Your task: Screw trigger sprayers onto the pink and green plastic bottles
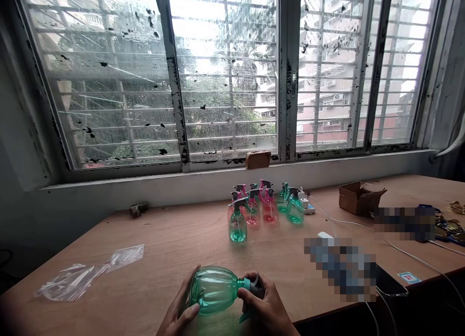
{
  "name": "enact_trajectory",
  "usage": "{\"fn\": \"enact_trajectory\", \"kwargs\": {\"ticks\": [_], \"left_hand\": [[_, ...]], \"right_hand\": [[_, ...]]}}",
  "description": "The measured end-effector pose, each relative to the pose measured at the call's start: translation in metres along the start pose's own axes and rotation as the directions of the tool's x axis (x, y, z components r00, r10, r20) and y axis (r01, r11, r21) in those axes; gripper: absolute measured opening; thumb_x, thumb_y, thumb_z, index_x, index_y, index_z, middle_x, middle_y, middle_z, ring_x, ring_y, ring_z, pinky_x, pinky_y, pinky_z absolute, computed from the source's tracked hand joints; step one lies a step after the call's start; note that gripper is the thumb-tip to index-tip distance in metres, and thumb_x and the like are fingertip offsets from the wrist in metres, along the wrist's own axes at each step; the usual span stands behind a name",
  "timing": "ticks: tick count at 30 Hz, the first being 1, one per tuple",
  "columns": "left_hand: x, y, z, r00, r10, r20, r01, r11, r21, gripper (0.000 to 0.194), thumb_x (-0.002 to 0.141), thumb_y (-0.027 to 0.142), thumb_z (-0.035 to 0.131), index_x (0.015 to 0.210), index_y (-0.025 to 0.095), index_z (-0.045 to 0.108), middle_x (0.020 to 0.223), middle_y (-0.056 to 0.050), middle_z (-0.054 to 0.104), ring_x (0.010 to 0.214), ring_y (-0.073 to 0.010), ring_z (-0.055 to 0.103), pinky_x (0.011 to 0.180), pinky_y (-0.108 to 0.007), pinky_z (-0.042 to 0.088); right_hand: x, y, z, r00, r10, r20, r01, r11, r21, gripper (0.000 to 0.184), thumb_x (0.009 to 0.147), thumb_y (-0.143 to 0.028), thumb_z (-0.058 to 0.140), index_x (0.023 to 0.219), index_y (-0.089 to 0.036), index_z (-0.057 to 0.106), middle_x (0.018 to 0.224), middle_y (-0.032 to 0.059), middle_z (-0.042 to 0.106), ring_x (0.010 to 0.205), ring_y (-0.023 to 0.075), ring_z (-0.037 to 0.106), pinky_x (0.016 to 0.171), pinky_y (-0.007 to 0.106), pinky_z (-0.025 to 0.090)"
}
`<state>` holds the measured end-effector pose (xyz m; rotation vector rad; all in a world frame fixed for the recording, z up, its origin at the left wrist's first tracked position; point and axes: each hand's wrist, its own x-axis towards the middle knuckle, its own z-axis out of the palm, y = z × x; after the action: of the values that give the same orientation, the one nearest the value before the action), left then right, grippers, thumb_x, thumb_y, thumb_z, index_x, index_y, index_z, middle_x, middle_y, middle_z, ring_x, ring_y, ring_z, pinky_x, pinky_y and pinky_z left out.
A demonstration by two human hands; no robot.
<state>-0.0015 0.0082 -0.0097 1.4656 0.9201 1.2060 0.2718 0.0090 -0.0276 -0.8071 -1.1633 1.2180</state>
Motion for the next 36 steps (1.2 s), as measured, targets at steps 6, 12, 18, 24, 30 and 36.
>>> {"fn": "enact_trajectory", "kwargs": {"ticks": [6,12,18,24,30,36], "left_hand": [[0.000,0.006,0.007,0.998,-0.013,-0.057,0.012,1.000,-0.010,0.084,0.090,0.069,0.077,0.161,0.028,0.055,0.170,-0.011,0.051,0.162,-0.0416,0.036,0.134,-0.054,0.026],[0.002,0.008,0.012,0.997,-0.012,-0.082,0.010,1.000,-0.029,0.082,0.090,0.068,0.078,0.155,0.023,0.060,0.161,-0.016,0.061,0.155,-0.0437,0.048,0.128,-0.053,0.040],[-0.003,0.009,0.013,0.995,0.031,-0.093,-0.036,0.998,-0.043,0.077,0.088,0.064,0.082,0.153,0.026,0.063,0.166,-0.011,0.056,0.162,-0.0435,0.036,0.130,-0.050,0.037],[-0.004,0.007,0.014,0.996,0.020,-0.088,-0.027,0.997,-0.077,0.087,0.085,0.066,0.085,0.158,0.026,0.058,0.170,-0.012,0.051,0.164,-0.0443,0.029,0.128,-0.052,0.040],[0.001,0.008,0.013,0.997,-0.019,-0.072,0.011,0.994,-0.110,0.085,0.082,0.066,0.088,0.151,0.022,0.063,0.159,-0.019,0.062,0.159,-0.0476,0.040,0.124,-0.055,0.046],[0.001,0.011,0.017,0.999,-0.005,-0.045,-0.001,0.992,-0.124,0.078,0.083,0.060,0.089,0.147,0.022,0.064,0.153,-0.018,0.068,0.154,-0.0471,0.048,0.122,-0.054,0.047]], "right_hand": [[0.000,0.003,-0.003,1.000,-0.003,-0.006,0.003,1.000,0.006,0.057,0.075,-0.061,0.096,0.098,-0.017,0.069,0.065,-0.0005,0.070,0.056,0.0182,0.068,0.055,0.028,0.051],[0.000,0.003,-0.002,1.000,0.007,0.007,-0.008,1.000,0.009,0.056,0.074,-0.061,0.096,0.096,-0.018,0.068,0.066,-0.0016,0.068,0.056,0.0184,0.068,0.055,0.029,0.053],[0.001,0.004,-0.003,1.000,0.022,0.012,-0.022,1.000,0.001,0.056,0.074,-0.060,0.097,0.096,-0.019,0.066,0.070,-0.0005,0.070,0.057,0.0187,0.070,0.055,0.028,0.054],[0.002,0.008,-0.003,1.000,0.005,-0.004,-0.005,1.000,-0.017,0.054,0.074,-0.061,0.096,0.092,-0.019,0.066,0.066,-0.0011,0.069,0.056,0.0180,0.069,0.053,0.026,0.053],[0.001,0.009,-0.002,1.000,-0.001,-0.008,0.001,0.999,-0.036,0.056,0.073,-0.063,0.095,0.092,-0.019,0.066,0.065,-0.0012,0.069,0.055,0.0193,0.069,0.053,0.027,0.053],[0.002,0.009,-0.001,1.000,-0.002,-0.006,0.001,0.999,-0.054,0.055,0.074,-0.062,0.095,0.092,-0.020,0.066,0.067,-0.0007,0.069,0.056,0.0202,0.070,0.054,0.028,0.054]]}}
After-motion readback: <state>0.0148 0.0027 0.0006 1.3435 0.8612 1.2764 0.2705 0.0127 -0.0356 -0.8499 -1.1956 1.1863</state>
